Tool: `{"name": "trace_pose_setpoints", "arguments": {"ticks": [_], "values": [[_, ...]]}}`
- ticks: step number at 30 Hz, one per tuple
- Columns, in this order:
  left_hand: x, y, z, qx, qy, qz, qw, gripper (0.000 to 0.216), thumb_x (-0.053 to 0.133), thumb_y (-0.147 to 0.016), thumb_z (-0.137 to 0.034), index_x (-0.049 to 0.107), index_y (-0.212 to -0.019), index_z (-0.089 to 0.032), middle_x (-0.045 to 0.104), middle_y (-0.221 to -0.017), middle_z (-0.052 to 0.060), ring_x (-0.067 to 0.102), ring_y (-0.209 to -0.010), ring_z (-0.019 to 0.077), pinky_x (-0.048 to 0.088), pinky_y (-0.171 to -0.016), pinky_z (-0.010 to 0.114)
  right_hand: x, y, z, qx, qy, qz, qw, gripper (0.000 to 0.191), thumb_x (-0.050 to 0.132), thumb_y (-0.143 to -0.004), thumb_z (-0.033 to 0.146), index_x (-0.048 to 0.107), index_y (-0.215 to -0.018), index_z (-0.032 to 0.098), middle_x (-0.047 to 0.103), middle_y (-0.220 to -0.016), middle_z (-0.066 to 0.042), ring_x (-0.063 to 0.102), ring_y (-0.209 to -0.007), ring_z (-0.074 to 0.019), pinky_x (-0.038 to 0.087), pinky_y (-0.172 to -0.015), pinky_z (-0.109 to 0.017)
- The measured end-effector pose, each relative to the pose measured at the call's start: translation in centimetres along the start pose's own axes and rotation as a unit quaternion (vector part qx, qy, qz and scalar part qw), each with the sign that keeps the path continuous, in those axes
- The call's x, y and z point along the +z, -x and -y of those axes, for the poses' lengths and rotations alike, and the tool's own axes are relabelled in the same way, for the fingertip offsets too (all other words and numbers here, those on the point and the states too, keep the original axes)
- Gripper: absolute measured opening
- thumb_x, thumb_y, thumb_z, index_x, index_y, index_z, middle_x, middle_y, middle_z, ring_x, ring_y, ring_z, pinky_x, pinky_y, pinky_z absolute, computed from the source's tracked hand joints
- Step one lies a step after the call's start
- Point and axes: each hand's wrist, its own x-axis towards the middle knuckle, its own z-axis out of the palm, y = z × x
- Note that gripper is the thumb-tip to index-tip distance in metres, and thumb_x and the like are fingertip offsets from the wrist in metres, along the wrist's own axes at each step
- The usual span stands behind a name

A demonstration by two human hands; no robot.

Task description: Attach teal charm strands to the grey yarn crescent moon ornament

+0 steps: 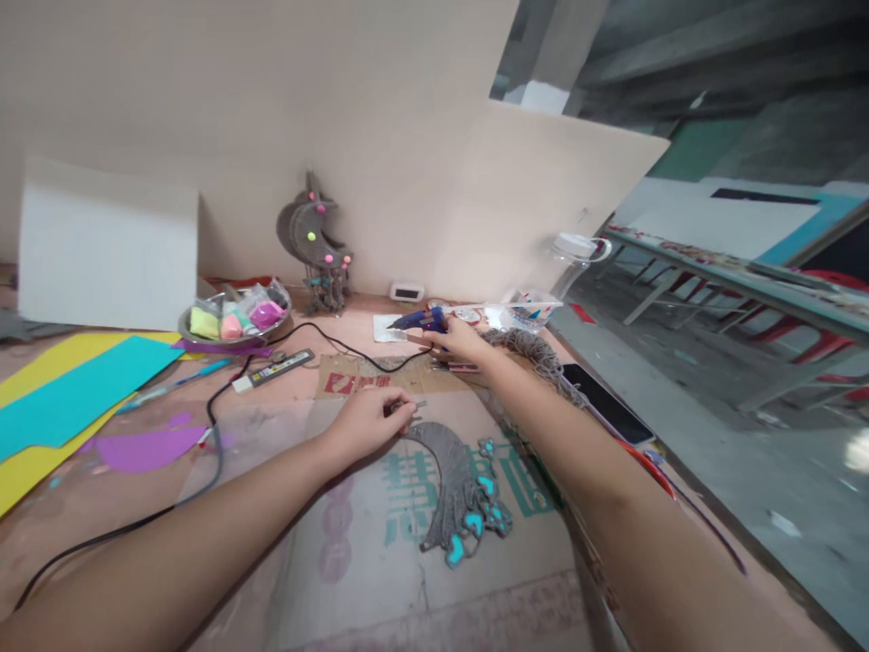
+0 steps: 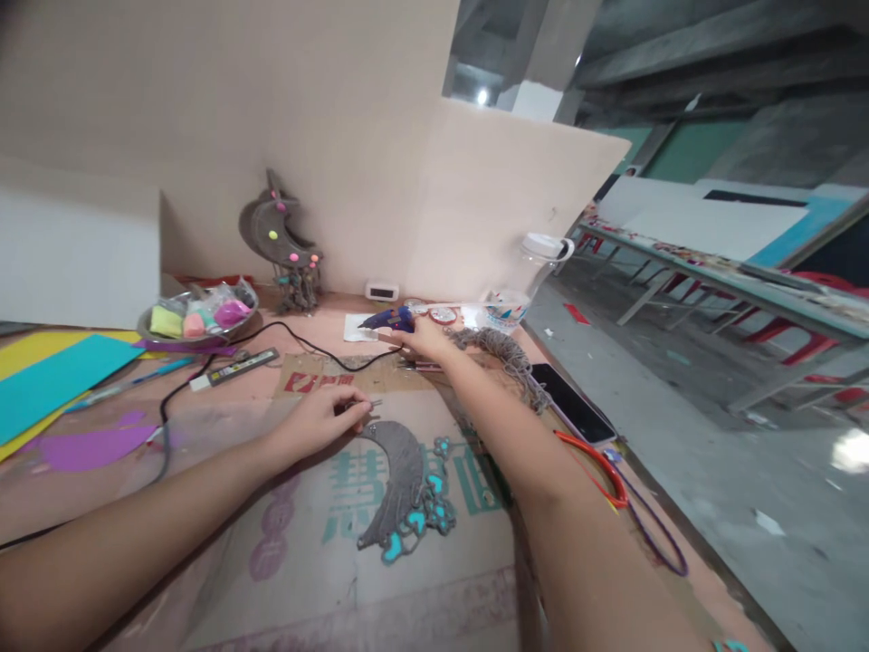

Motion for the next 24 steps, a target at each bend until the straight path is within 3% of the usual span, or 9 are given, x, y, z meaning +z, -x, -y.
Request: {"name": "trace_pose_setpoints", "arguments": {"ticks": [4,7,11,15,18,24], "values": [[-0.1,0.0,0.0,0.015,0.003,0.006,1.000,0.027,0.047,-0.087,-0.032,0.063,-0.071,-0.019,0.068,-0.067,0.000,0.061,-0.067,0.0153,0.041,-0.066,0.024,-0.2,2.1,-0.6,-0.019,0.020,-0.067,0.997,0.039,0.060,-0.083,0.029,0.059,-0.117,0.011,0.065,-0.116,-0.015,0.061,-0.104,-0.0230,0.044,-0.092,-0.036],[0.0,0.0,0.1,0.024,0.003,0.008,1.000,0.027,0.046,-0.087,-0.032,0.064,-0.073,-0.018,0.068,-0.066,0.000,0.061,-0.067,0.0150,0.041,-0.066,0.024,-0.5,5.2,-0.4,-0.045,0.028,-0.107,0.993,0.037,0.054,-0.087,0.030,0.057,-0.118,0.012,0.062,-0.122,-0.015,0.059,-0.109,-0.0229,0.043,-0.095,-0.038],[-0.2,0.0,-0.3,0.033,-0.011,-0.003,0.999,0.026,0.047,-0.086,-0.030,0.066,-0.072,-0.018,0.069,-0.069,0.001,0.062,-0.069,0.0155,0.041,-0.069,0.024,-0.8,10.3,0.9,-0.112,0.045,-0.107,0.987,0.020,0.058,-0.086,0.028,0.064,-0.100,0.017,0.068,-0.106,-0.008,0.061,-0.102,-0.0207,0.044,-0.094,-0.036],[-0.4,0.3,-1.6,0.005,0.021,-0.011,1.000,0.023,0.050,-0.084,-0.030,0.067,-0.075,-0.018,0.071,-0.076,0.001,0.063,-0.074,0.0166,0.043,-0.071,0.025,-0.4,13.9,2.9,-0.261,0.146,-0.082,0.951,0.023,0.058,-0.087,0.035,0.064,-0.102,0.018,0.070,-0.099,-0.009,0.062,-0.096,-0.0231,0.047,-0.086,-0.038],[-0.6,0.7,-2.6,-0.029,0.055,0.019,0.998,0.024,0.050,-0.084,-0.032,0.068,-0.079,-0.018,0.071,-0.078,0.001,0.064,-0.075,0.0173,0.044,-0.071,0.025,0.0,14.9,3.8,-0.288,0.157,-0.096,0.940,0.027,0.059,-0.087,0.037,0.062,-0.106,0.018,0.070,-0.097,-0.009,0.062,-0.092,-0.0222,0.047,-0.080,-0.036],[-1.2,0.8,-3.2,-0.045,0.040,0.048,0.997,0.026,0.051,-0.083,-0.034,0.070,-0.082,-0.017,0.073,-0.082,0.002,0.065,-0.078,0.0181,0.045,-0.071,0.026,0.5,15.0,3.7,-0.331,0.135,-0.111,0.927,0.015,0.051,-0.091,0.024,0.064,-0.086,0.018,0.067,-0.076,-0.005,0.057,-0.075,-0.0174,0.044,-0.073,-0.032]]}}
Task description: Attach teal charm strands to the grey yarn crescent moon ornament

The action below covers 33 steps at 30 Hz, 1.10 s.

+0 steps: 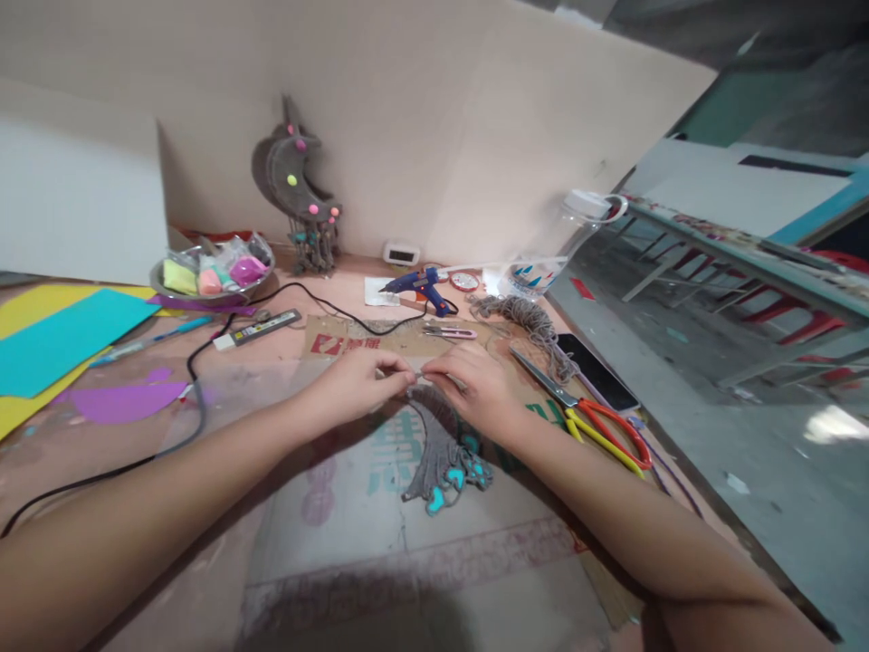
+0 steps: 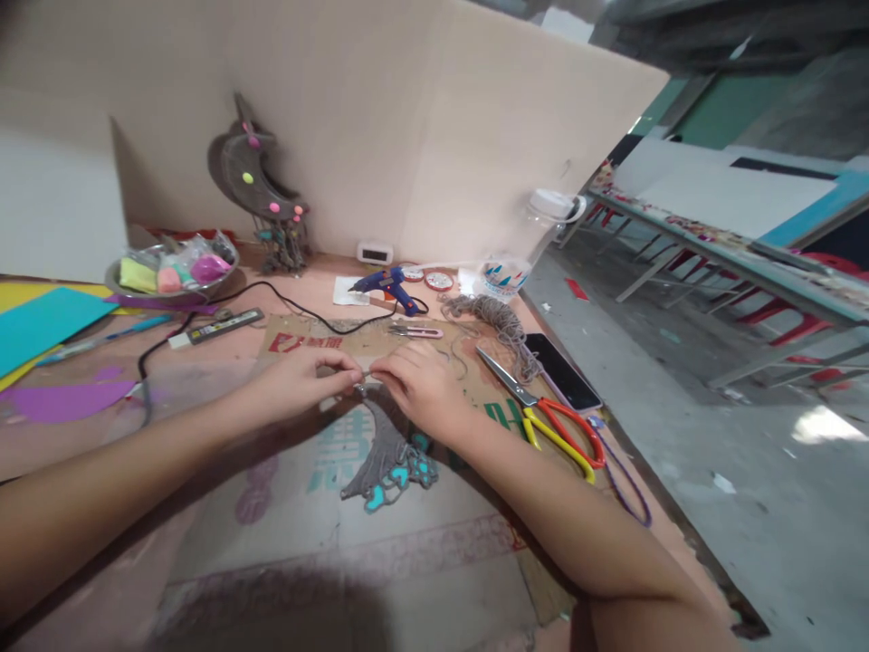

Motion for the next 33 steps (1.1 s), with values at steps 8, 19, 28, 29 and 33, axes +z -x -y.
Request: {"name": "trace_pose_setpoints", "arguments": {"ticks": [8,19,28,29,33], "values": [[-0.3,-0.4,1.1,-0.003,0.002,-0.042,0.999,0.021,0.056,-0.081,-0.033,0.070,-0.083,-0.017,0.073,-0.085,0.002,0.064,-0.081,0.0180,0.046,-0.074,0.026,1.1,1.1,0.7,-0.002,0.004,0.044,0.999,0.015,0.048,-0.092,0.023,0.062,-0.090,0.018,0.065,-0.079,-0.006,0.053,-0.078,-0.0184,0.042,-0.075,-0.033],[-0.4,-1.1,3.1,0.047,-0.054,0.023,0.997,0.021,0.052,-0.085,-0.033,0.066,-0.082,-0.017,0.069,-0.082,0.001,0.061,-0.078,0.0159,0.043,-0.071,0.024,1.2,1.3,0.4,0.049,-0.015,0.059,0.997,0.014,0.047,-0.093,0.026,0.059,-0.092,0.018,0.066,-0.085,-0.006,0.057,-0.081,-0.0192,0.042,-0.076,-0.033],[-0.2,-1.4,3.1,0.102,-0.140,0.021,0.985,0.019,0.052,-0.085,-0.026,0.069,-0.082,-0.018,0.068,-0.083,0.003,0.059,-0.082,0.0177,0.040,-0.076,0.027,1.5,1.4,0.7,0.046,-0.049,0.084,0.994,0.016,0.046,-0.090,0.020,0.062,-0.093,0.017,0.067,-0.085,-0.006,0.059,-0.079,-0.0182,0.045,-0.074,-0.031],[-0.1,-1.4,3.2,0.112,-0.151,0.019,0.982,0.019,0.052,-0.086,-0.026,0.069,-0.083,-0.018,0.068,-0.083,0.003,0.059,-0.082,0.0180,0.040,-0.077,0.028,1.5,1.4,0.8,0.048,-0.059,0.088,0.993,0.016,0.046,-0.090,0.019,0.062,-0.093,0.016,0.068,-0.085,-0.006,0.059,-0.079,-0.0174,0.045,-0.073,-0.030],[0.0,-1.5,3.2,0.135,-0.185,0.009,0.973,0.019,0.052,-0.087,-0.025,0.069,-0.083,-0.017,0.069,-0.082,0.003,0.060,-0.082,0.0180,0.041,-0.077,0.028,1.5,1.4,0.9,0.048,-0.080,0.094,0.991,0.018,0.046,-0.090,0.019,0.063,-0.094,0.016,0.068,-0.085,-0.006,0.060,-0.077,-0.0159,0.047,-0.072,-0.028]]}}
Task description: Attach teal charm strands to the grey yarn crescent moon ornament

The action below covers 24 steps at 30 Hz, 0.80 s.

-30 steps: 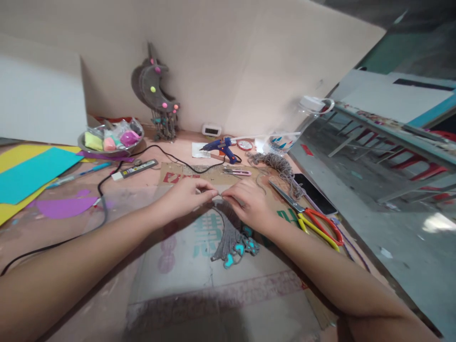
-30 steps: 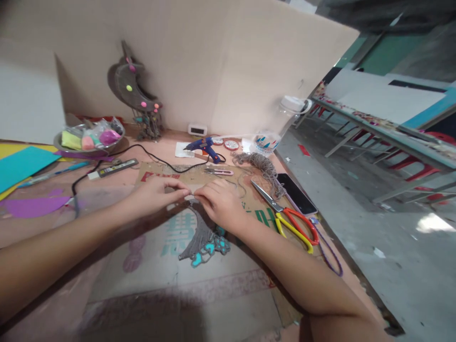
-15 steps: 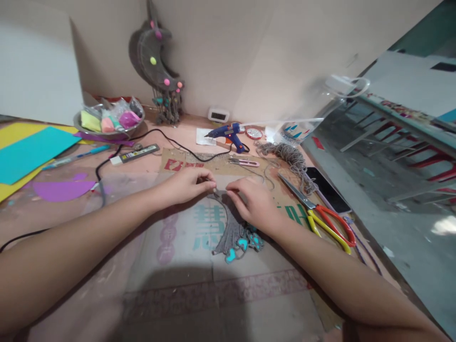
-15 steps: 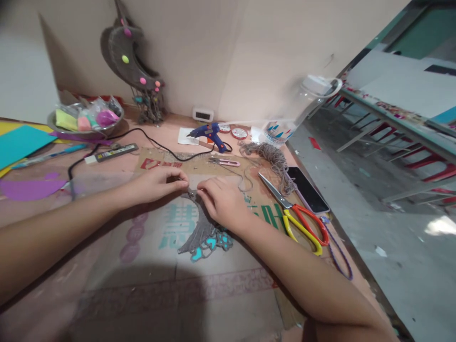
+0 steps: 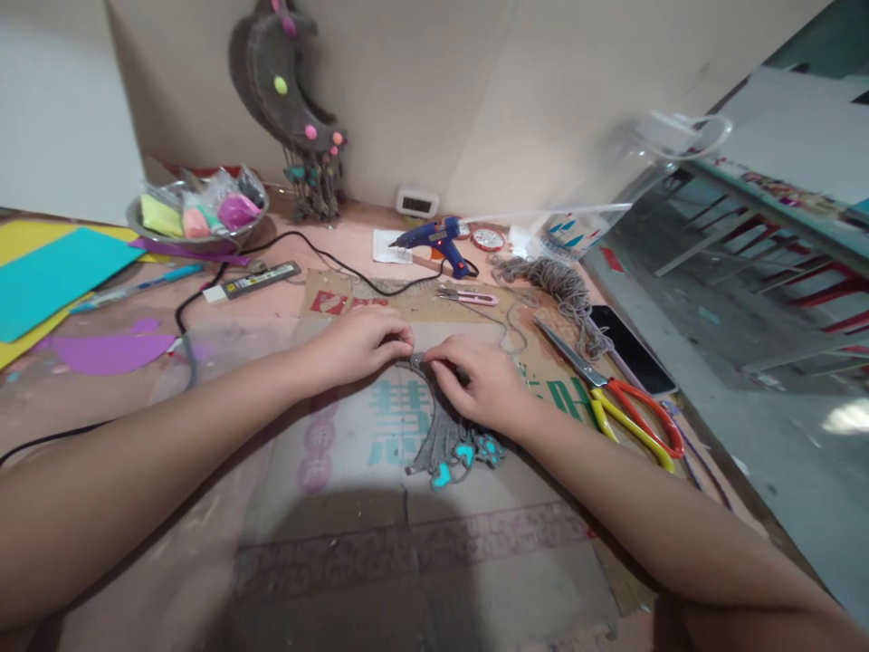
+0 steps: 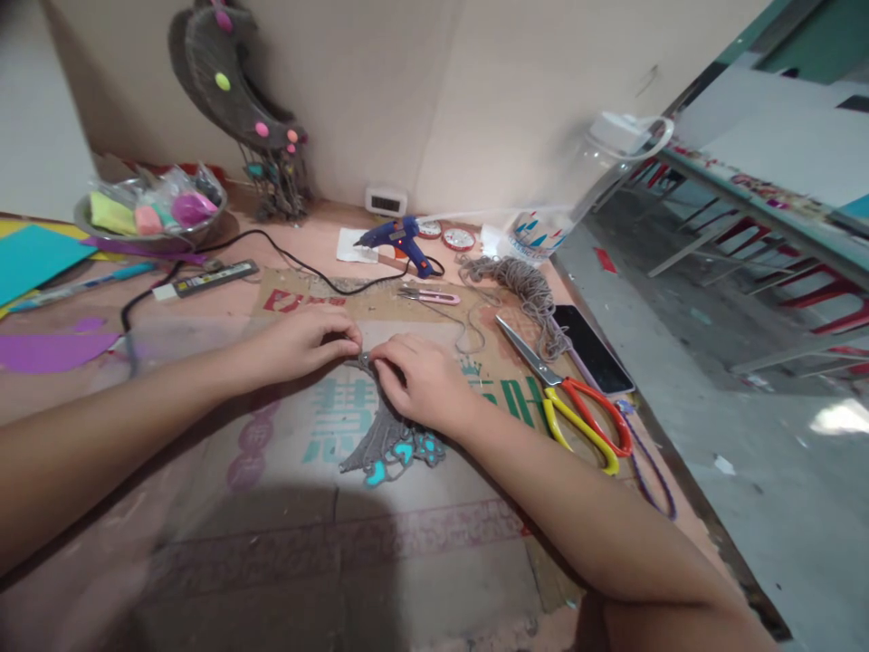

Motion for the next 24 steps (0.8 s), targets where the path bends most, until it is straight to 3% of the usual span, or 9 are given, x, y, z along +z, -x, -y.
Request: {"name": "trace_pose_setpoints", "arguments": {"ticks": [13,20,24], "values": [[0.9,0.0,0.3,0.016,-0.044,-0.042,0.998,0.017,0.054,-0.088,-0.026,0.068,-0.083,-0.017,0.068,-0.083,0.004,0.058,-0.082,0.0186,0.040,-0.079,0.032,0.0,0.0,-0.1,-0.035,0.019,0.030,0.999,0.023,0.047,-0.089,0.018,0.069,-0.094,0.014,0.065,-0.085,-0.008,0.059,-0.079,-0.0167,0.046,-0.070,-0.028],[1.3,0.2,0.4,0.023,-0.065,-0.061,0.996,0.017,0.054,-0.089,-0.026,0.067,-0.084,-0.017,0.066,-0.084,0.004,0.057,-0.083,0.0196,0.039,-0.078,0.033,0.0,0.1,-0.3,-0.008,-0.014,0.004,1.000,0.021,0.047,-0.088,0.017,0.067,-0.094,0.014,0.067,-0.083,-0.006,0.060,-0.078,-0.0153,0.046,-0.073,-0.028],[1.4,0.2,0.4,0.023,-0.063,-0.060,0.996,0.016,0.054,-0.089,-0.026,0.067,-0.084,-0.017,0.066,-0.084,0.004,0.056,-0.082,0.0193,0.039,-0.078,0.033,0.0,0.0,-0.2,-0.034,0.004,0.013,0.999,0.024,0.047,-0.089,0.018,0.069,-0.098,0.015,0.066,-0.084,-0.006,0.059,-0.076,-0.0150,0.046,-0.069,-0.027]]}}
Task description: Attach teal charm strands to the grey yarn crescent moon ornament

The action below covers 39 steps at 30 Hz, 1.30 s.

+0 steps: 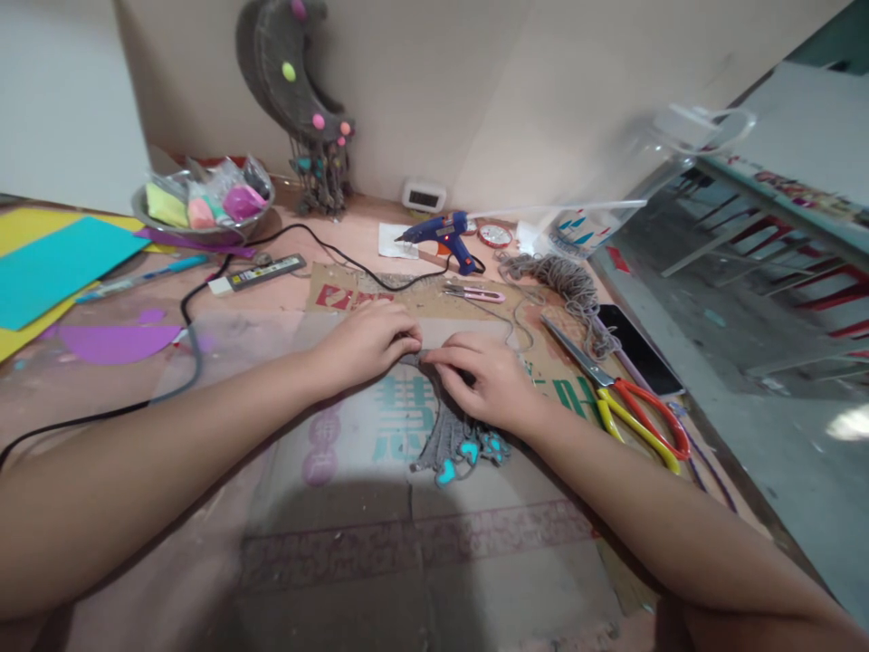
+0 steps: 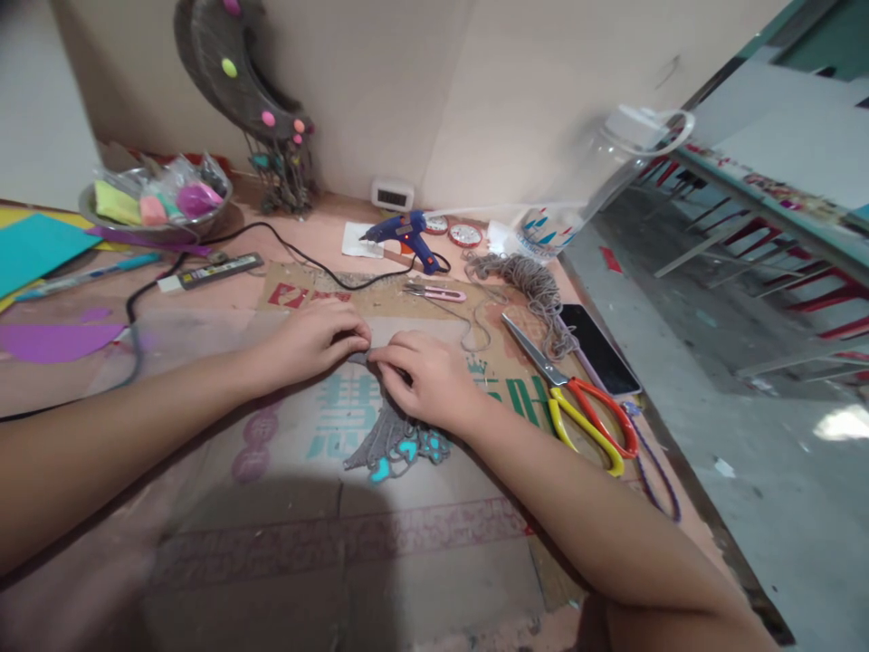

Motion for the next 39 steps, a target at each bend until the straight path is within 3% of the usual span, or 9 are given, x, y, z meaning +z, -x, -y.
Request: {"name": "trace_pose_setpoints", "arguments": {"ticks": [9,13,16,19,23,29,32,36,39], "values": [[0.1,0.1,0.2,0.003,-0.002,0.000,1.000,0.017,0.054,-0.089,-0.027,0.067,-0.084,-0.019,0.065,-0.082,0.003,0.056,-0.082,0.0195,0.038,-0.077,0.033,-0.1,-0.2,0.5,0.008,0.012,0.020,1.000,0.028,0.045,-0.091,0.021,0.069,-0.104,0.016,0.065,-0.087,-0.008,0.059,-0.077,-0.0159,0.048,-0.070,-0.028],[0.1,0.1,0.2,0.002,0.006,0.003,1.000,0.019,0.053,-0.090,-0.030,0.067,-0.084,-0.018,0.066,-0.083,0.004,0.056,-0.082,0.0197,0.039,-0.077,0.033,-1.8,-0.7,-0.8,0.056,0.002,-0.045,0.997,0.025,0.046,-0.091,0.022,0.067,-0.104,0.017,0.068,-0.092,-0.008,0.062,-0.086,-0.0176,0.049,-0.079,-0.030],[0.1,0.1,0.2,-0.006,0.012,0.005,1.000,0.020,0.052,-0.090,-0.030,0.067,-0.082,-0.019,0.067,-0.083,0.004,0.056,-0.083,0.0199,0.039,-0.078,0.034,-3.5,-1.2,-3.3,0.121,0.039,-0.073,0.989,0.027,0.046,-0.090,0.019,0.067,-0.106,0.018,0.070,-0.104,-0.008,0.063,-0.098,-0.0197,0.048,-0.088,-0.033],[0.1,0.1,0.2,-0.007,0.017,0.010,1.000,0.020,0.052,-0.090,-0.030,0.067,-0.083,-0.019,0.068,-0.084,0.004,0.056,-0.085,0.0200,0.039,-0.080,0.034,-4.1,-1.5,-6.6,0.172,0.096,-0.014,0.980,0.035,0.044,-0.089,0.018,0.063,-0.119,0.017,0.067,-0.117,-0.010,0.060,-0.108,-0.0236,0.045,-0.094,-0.037],[0.1,0.1,0.3,-0.009,0.023,0.009,1.000,0.021,0.051,-0.091,-0.030,0.067,-0.085,-0.019,0.068,-0.087,0.004,0.056,-0.087,0.0198,0.039,-0.081,0.035,-3.2,-2.3,-9.7,0.167,0.169,0.033,0.971,0.036,0.046,-0.087,0.017,0.064,-0.119,0.011,0.065,-0.116,-0.015,0.060,-0.106,-0.0269,0.045,-0.091,-0.037],[0.0,0.1,0.3,-0.010,0.034,0.015,0.999,0.021,0.051,-0.091,-0.030,0.067,-0.084,-0.018,0.068,-0.087,0.004,0.057,-0.086,0.0198,0.039,-0.081,0.036,-2.4,-3.9,-10.6,0.146,0.172,0.051,0.973,0.027,0.052,-0.086,0.018,0.071,-0.105,0.014,0.067,-0.097,-0.013,0.060,-0.087,-0.0236,0.045,-0.077,-0.033],[0.1,0.1,0.2,-0.006,0.034,0.011,0.999,0.021,0.051,-0.091,-0.029,0.067,-0.084,-0.018,0.068,-0.087,0.004,0.057,-0.086,0.0197,0.039,-0.081,0.035,-2.3,-4.1,-10.6,0.172,0.139,0.056,0.974,0.026,0.056,-0.085,0.020,0.071,-0.106,0.017,0.064,-0.092,-0.010,0.059,-0.083,-0.0215,0.043,-0.073,-0.032],[0.1,0.1,0.2,-0.006,0.029,0.007,1.000,0.019,0.052,-0.090,-0.029,0.067,-0.083,-0.018,0.068,-0.086,0.004,0.056,-0.085,0.0199,0.038,-0.080,0.035,-2.4,-3.9,-10.9,0.228,0.120,0.009,0.966,0.022,0.056,-0.083,0.021,0.073,-0.096,0.014,0.062,-0.094,-0.012,0.059,-0.082,-0.0225,0.045,-0.074,-0.034],[0.0,0.1,0.2,-0.010,0.026,0.009,1.000,0.019,0.052,-0.090,-0.028,0.067,-0.083,-0.018,0.067,-0.086,0.004,0.056,-0.085,0.0201,0.039,-0.079,0.035,-3.2,-3.6,-10.8,0.211,0.135,-0.049,0.967,0.026,0.051,-0.086,0.022,0.071,-0.099,0.012,0.064,-0.099,-0.014,0.060,-0.086,-0.0254,0.046,-0.077,-0.037]]}}
